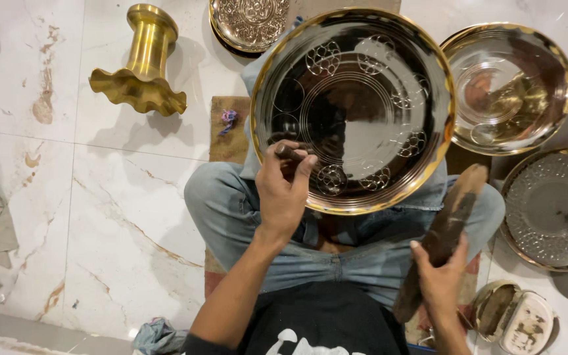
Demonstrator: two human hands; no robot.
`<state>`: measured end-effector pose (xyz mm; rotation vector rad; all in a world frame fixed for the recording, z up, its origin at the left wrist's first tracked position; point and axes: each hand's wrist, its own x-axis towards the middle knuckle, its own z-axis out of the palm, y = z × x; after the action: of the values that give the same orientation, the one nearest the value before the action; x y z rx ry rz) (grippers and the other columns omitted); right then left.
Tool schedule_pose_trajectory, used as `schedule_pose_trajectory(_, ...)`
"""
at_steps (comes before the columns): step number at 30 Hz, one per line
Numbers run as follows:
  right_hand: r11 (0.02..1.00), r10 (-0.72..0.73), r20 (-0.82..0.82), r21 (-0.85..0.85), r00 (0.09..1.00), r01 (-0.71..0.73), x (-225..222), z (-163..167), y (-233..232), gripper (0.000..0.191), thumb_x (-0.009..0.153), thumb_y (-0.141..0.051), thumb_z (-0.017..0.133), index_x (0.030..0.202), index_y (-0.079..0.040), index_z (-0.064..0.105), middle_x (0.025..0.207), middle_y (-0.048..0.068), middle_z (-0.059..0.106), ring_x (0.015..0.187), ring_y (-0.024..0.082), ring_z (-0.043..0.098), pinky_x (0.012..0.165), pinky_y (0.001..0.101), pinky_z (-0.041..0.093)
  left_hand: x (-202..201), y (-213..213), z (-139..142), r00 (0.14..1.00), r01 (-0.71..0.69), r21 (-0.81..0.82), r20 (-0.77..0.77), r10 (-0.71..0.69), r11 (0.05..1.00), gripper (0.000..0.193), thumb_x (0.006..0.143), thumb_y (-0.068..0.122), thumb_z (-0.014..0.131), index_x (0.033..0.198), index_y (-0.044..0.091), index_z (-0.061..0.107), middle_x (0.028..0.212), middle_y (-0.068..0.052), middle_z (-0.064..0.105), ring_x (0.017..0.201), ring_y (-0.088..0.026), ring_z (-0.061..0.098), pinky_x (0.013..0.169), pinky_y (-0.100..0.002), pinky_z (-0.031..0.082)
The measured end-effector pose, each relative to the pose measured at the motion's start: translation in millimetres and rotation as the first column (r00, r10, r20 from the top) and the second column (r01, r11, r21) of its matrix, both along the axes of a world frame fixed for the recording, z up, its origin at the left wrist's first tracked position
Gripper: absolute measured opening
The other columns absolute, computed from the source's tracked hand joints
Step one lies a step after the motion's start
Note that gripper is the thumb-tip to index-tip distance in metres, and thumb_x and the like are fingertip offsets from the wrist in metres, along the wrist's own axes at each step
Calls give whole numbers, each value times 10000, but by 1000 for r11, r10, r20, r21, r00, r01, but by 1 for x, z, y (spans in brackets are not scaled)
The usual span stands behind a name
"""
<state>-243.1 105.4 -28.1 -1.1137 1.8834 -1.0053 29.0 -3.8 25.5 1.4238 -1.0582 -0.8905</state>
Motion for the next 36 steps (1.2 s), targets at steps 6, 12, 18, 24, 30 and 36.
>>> schedule_pose_trajectory(6,950,245,-287,-119,926,-288,-6,74,-61,902,841,-137,780,1576,-37,268,1083,190,609,907,297,649,810,401,550,-13,8,4,977,-83,138,206,53,987,307,950,59,715,1173,-17,518,964,-129,686,876,-243,699,809,-361,568)
schedule_pose_trajectory(12,578,747,-647,517,154,-632,16,175,-169,906,887,-367,780,1613,-264,248,974,150,673,738,281,704,606,400,610,-19,11,0,968,-104,76,237,84,992,273,992,75,682,1154,-26,486,951,-135,660,861,-247,695,792,-372,563)
schedule_pose_trajectory(18,398,709,-698,276,103,-875,74,218,-213,855,901,-265,707,1626,-185,261,1034,167,657,777,271,691,650,394,596,-21,14,5,974,-104,111,210,79,988,203,1013,59,649,1107,-19,487,947,-140,642,845,-240,700,741,-362,568)
schedule_pose_trajectory(24,163,627,-607,715,-488,-680,110,235,-221,912,908,-109,608,1692,-272,173,1078,152,638,793,260,695,627,363,607,-22,15,12,984,-124,183,147,98,975,171,1002,47,648,1067,-25,508,894,-128,676,781,-214,693,703,-332,568)
schedule_pose_trajectory(30,241,664,-615,713,-424,-658,114,247,-221,853,965,-147,542,1699,-368,169,1009,92,620,759,222,688,647,363,603,-23,11,11,987,-77,142,153,55,987,182,990,22,660,1066,-36,505,896,-145,641,776,-257,685,687,-372,565)
schedule_pose_trajectory(36,311,753,-574,741,-321,-595,89,236,-222,873,944,-203,585,1711,-363,200,1029,50,638,766,211,711,603,351,611,-14,2,9,943,87,50,319,-98,995,185,980,17,685,1082,-6,533,935,-162,646,810,-320,670,728,-421,542)
